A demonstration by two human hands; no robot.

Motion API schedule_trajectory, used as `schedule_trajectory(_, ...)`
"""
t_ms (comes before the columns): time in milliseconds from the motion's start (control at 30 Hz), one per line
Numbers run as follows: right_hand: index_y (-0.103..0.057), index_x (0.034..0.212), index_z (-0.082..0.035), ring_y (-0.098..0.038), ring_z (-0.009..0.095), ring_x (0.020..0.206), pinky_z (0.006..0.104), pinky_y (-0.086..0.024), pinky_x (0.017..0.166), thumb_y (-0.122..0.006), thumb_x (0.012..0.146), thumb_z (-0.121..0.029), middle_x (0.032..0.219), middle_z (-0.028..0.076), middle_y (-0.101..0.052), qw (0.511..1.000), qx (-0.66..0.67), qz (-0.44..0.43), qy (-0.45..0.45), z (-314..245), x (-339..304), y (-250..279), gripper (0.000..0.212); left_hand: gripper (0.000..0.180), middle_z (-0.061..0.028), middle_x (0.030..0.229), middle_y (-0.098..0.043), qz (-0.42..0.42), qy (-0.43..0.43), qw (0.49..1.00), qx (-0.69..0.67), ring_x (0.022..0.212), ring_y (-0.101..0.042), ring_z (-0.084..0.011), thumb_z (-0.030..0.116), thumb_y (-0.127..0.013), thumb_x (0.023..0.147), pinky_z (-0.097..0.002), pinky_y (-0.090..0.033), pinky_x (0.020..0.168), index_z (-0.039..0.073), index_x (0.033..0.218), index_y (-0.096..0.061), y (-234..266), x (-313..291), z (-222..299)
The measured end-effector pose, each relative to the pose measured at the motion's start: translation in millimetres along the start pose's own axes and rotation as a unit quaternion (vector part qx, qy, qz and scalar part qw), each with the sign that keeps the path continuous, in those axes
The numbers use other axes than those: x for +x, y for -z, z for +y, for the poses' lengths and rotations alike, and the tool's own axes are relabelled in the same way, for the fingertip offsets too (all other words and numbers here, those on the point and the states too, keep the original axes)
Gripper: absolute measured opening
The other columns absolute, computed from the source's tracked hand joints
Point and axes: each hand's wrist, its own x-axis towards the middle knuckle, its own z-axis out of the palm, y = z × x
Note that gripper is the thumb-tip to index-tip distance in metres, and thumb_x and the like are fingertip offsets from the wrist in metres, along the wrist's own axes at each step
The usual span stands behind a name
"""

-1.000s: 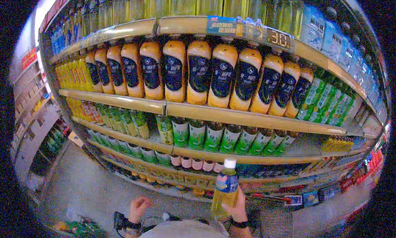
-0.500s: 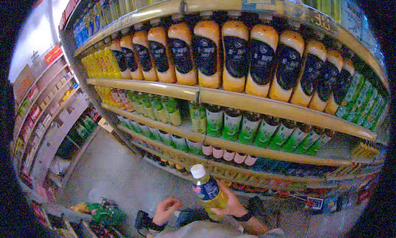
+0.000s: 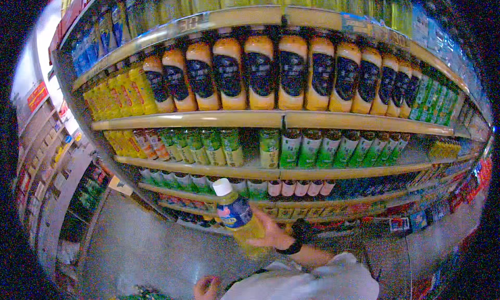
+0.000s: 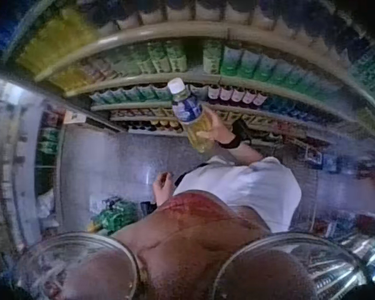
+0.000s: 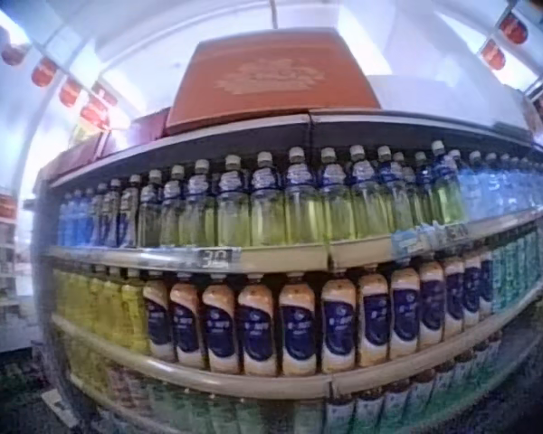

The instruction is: The recorder takes drink bottles from a supermarket shelf and wipes them with a cloth before returning them.

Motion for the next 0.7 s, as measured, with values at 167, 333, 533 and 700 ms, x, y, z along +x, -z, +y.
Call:
schedule_trajectory(167,-0.019,0.128,-0.003,-0.03,0.017,0.116,0.0337,-0.023,0.098,-0.074,0.055,-0.011,0.126,0.007,-0.032,0.997,-0.024,-0.034,0.072,16,37,-44,0.093,0.015,0.0003,0.063,-0.047,0.057,-0.007,0.998,-0.03,0.059,-0.042,-0.0072,0.015,-0.053,0.079,-0.022,-0.036,0.051,0.0,0.081,-0.053,45,-16,3)
schedule_trajectory(333,-0.02,0.128,-0.003,-0.033,0.017,0.114,0.0336,-0.025,0.096,-0.075,0.053,-0.011,0.124,0.006,-0.034,0.995,-0.025,-0.088,0.032,39,72,-80,0.093,0.013,0.0002,0.065,-0.047,0.125,0.022,0.989,-0.073,0.061,-0.042,-0.0069,0.013,-0.053,0.08,-0.0218,-0.037,0.053,0.0,0.081,-0.053,88,-22,-17)
schedule_trajectory(533,-0.021,0.127,-0.004,-0.036,0.019,0.113,0.0342,-0.027,0.095,-0.075,0.053,-0.01,0.124,0.007,-0.035,0.981,0.087,-0.16,-0.064,67,132,-143,0.092,0.013,-0.0011,0.07,-0.051,0.241,0.07,0.962,-0.109,0.066,-0.045,-0.0082,0.01,-0.052,0.08,-0.022,-0.039,0.06,-0.002,0.083,-0.054,130,-21,-6)
schedule_trajectory(700,-0.022,0.127,-0.004,-0.041,0.021,0.109,0.0378,-0.032,0.093,-0.074,0.054,-0.01,0.121,0.008,-0.038,0.972,0.06,-0.226,0.013,94,189,-191,0.089,0.013,-0.0025,0.07,-0.053,0.31,0.083,0.941,-0.103,0.066,-0.046,-0.0088,0.01,-0.052,0.08,-0.0228,-0.04,0.06,-0.002,0.083,-0.054,173,1,-19)
